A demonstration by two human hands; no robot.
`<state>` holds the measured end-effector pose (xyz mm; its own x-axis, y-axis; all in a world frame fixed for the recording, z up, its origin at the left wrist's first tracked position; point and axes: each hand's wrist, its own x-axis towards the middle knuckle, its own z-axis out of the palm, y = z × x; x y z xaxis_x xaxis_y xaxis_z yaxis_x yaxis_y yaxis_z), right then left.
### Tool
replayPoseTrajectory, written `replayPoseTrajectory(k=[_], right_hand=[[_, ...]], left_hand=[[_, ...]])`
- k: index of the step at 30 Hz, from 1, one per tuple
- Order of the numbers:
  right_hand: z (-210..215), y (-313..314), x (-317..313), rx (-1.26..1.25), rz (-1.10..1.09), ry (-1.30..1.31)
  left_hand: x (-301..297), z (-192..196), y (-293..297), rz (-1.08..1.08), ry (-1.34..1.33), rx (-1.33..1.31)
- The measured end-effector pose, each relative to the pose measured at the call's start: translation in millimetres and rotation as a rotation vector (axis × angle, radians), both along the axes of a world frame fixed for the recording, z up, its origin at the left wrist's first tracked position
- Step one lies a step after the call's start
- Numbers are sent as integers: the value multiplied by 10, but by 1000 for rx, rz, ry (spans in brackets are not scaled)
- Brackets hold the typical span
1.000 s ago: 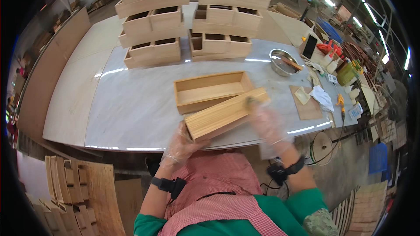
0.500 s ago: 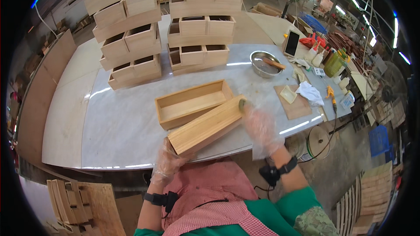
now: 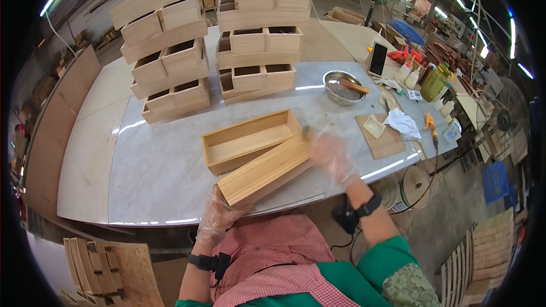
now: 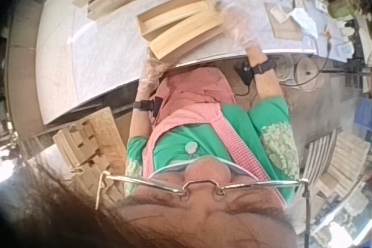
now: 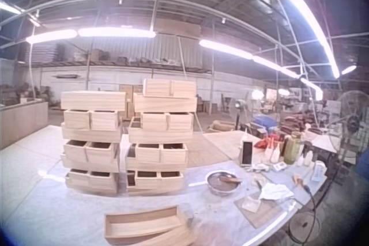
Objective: The person is applying a finish and polishing a series of small wooden divided boxes at a factory workbench.
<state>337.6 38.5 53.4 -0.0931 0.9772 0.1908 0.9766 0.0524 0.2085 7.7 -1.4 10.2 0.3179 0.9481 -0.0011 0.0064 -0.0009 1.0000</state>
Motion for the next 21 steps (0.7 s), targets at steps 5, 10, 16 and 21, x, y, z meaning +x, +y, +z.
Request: replayPoseTrajectory(k=[5,10,16,21], right_hand=[[257,-569,-849,-40,261,477],[18,-158,-328,127,107,-104],[-248,85,658,184,-64,331],[254,-137,251,191,-80,601]], left_hand=[[50,55,-15,-44,-124,-33],[5,12,-4,3,100,5],[-21,47,-32,5,79,61],[-123,532,-84,120,760,540]])
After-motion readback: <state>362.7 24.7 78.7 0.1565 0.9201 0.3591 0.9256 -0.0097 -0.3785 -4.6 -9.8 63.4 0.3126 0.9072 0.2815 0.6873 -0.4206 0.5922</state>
